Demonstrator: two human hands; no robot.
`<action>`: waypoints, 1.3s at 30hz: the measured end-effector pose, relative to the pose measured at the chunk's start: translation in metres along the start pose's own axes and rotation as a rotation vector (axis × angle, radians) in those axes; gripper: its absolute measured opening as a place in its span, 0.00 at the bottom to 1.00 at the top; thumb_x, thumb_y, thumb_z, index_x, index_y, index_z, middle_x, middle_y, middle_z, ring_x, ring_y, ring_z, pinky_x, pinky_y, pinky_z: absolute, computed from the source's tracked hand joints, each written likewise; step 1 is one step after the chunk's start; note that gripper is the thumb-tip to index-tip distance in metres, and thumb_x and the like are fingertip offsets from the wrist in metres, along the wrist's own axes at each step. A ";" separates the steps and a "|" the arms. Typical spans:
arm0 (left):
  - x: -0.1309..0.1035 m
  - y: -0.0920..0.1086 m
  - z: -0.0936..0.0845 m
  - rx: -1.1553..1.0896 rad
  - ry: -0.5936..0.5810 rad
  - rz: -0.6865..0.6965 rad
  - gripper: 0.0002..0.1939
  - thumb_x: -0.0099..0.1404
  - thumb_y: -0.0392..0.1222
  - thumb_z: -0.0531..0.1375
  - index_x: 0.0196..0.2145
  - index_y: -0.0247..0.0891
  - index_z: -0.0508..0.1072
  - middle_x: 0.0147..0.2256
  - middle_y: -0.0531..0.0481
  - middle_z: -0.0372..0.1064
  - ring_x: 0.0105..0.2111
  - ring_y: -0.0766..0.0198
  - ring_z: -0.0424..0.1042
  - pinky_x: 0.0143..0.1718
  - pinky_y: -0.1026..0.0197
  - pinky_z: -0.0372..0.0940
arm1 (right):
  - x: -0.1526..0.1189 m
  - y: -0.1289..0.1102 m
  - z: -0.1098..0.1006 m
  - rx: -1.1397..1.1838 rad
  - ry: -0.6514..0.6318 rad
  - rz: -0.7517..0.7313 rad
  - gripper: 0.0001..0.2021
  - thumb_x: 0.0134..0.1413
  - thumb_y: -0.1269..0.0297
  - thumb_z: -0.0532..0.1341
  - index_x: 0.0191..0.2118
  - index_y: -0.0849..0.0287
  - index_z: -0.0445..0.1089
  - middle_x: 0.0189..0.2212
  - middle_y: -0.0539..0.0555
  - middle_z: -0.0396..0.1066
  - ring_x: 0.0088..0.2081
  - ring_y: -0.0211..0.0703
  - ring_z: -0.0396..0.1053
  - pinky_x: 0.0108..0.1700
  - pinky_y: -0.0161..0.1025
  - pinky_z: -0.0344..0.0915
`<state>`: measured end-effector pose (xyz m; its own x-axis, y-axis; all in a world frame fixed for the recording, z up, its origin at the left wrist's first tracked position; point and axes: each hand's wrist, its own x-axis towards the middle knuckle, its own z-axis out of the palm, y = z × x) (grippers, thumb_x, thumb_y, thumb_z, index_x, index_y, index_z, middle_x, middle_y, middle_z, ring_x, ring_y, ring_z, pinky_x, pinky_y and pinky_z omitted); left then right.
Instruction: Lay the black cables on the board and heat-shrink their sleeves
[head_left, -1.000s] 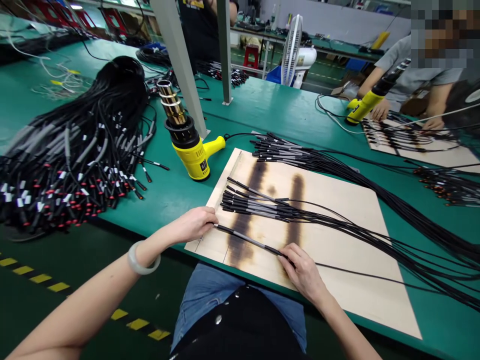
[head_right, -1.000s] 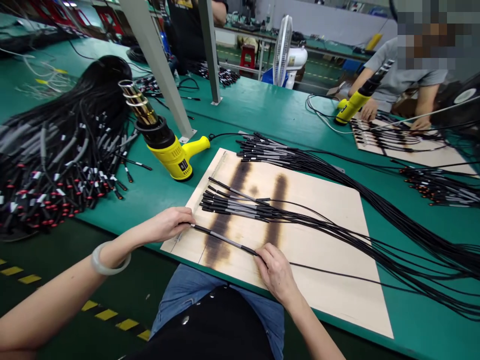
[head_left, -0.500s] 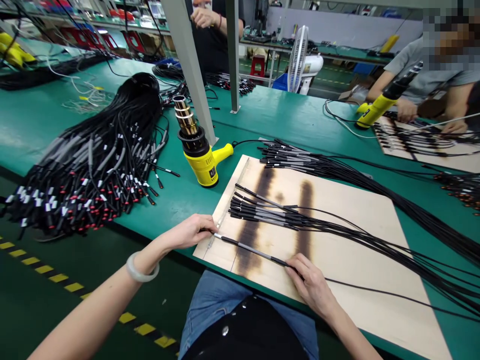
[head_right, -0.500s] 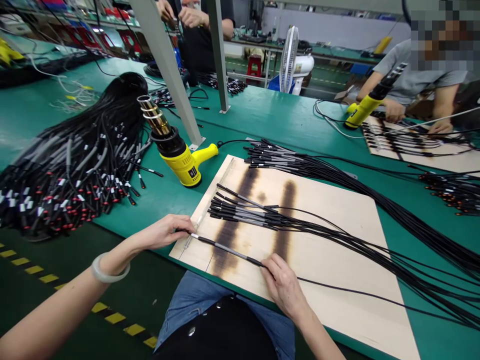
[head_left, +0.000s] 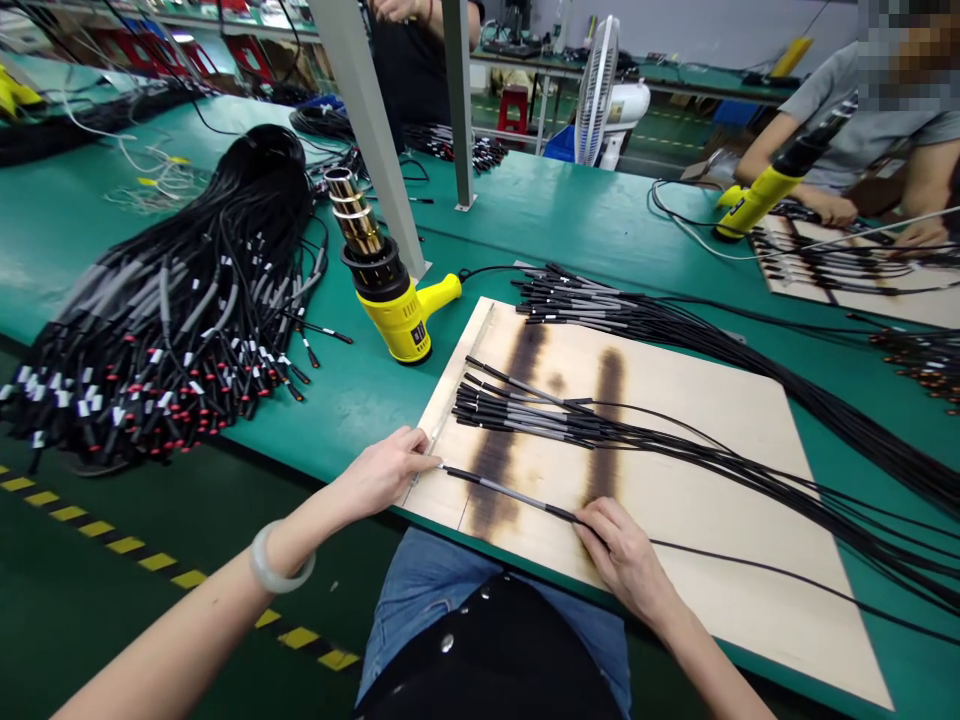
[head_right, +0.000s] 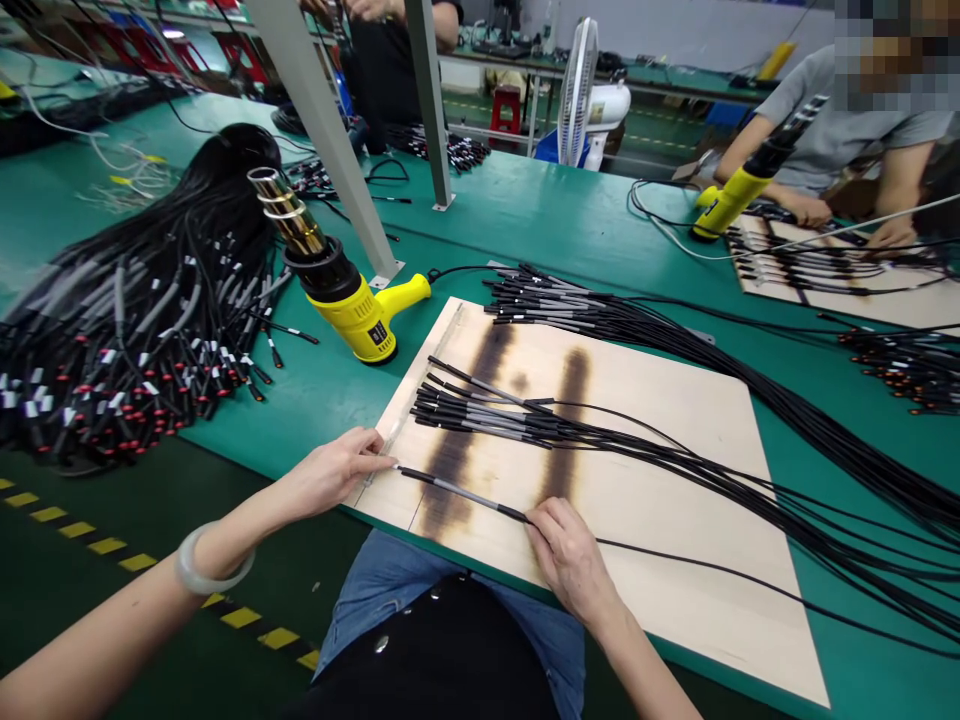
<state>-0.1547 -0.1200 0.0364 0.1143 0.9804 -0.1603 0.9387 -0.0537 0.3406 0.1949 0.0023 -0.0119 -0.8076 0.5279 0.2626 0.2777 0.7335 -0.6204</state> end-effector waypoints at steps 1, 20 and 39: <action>-0.001 0.003 0.001 0.022 0.002 -0.021 0.22 0.61 0.26 0.49 0.44 0.46 0.75 0.38 0.46 0.64 0.38 0.60 0.64 0.34 0.64 0.63 | -0.002 0.001 -0.001 -0.013 0.008 -0.005 0.08 0.61 0.72 0.53 0.43 0.58 0.67 0.33 0.56 0.66 0.35 0.43 0.66 0.36 0.40 0.68; -0.002 0.011 0.007 0.053 0.066 -0.104 0.22 0.61 0.26 0.47 0.42 0.43 0.75 0.40 0.45 0.66 0.41 0.58 0.65 0.37 0.61 0.65 | -0.020 0.007 -0.021 -0.021 0.077 0.011 0.10 0.59 0.75 0.55 0.42 0.56 0.68 0.35 0.57 0.64 0.36 0.43 0.65 0.35 0.40 0.68; 0.043 0.016 0.006 0.121 0.163 0.097 0.20 0.67 0.36 0.44 0.44 0.38 0.74 0.46 0.38 0.69 0.44 0.50 0.69 0.39 0.51 0.66 | -0.014 0.097 -0.083 -0.360 0.425 0.343 0.13 0.57 0.65 0.55 0.46 0.64 0.66 0.43 0.64 0.66 0.45 0.52 0.65 0.47 0.51 0.65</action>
<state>-0.1326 -0.0793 0.0296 0.1614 0.9866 0.0230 0.9591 -0.1623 0.2318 0.2762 0.1018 -0.0143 -0.3868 0.8266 0.4087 0.6994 0.5519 -0.4541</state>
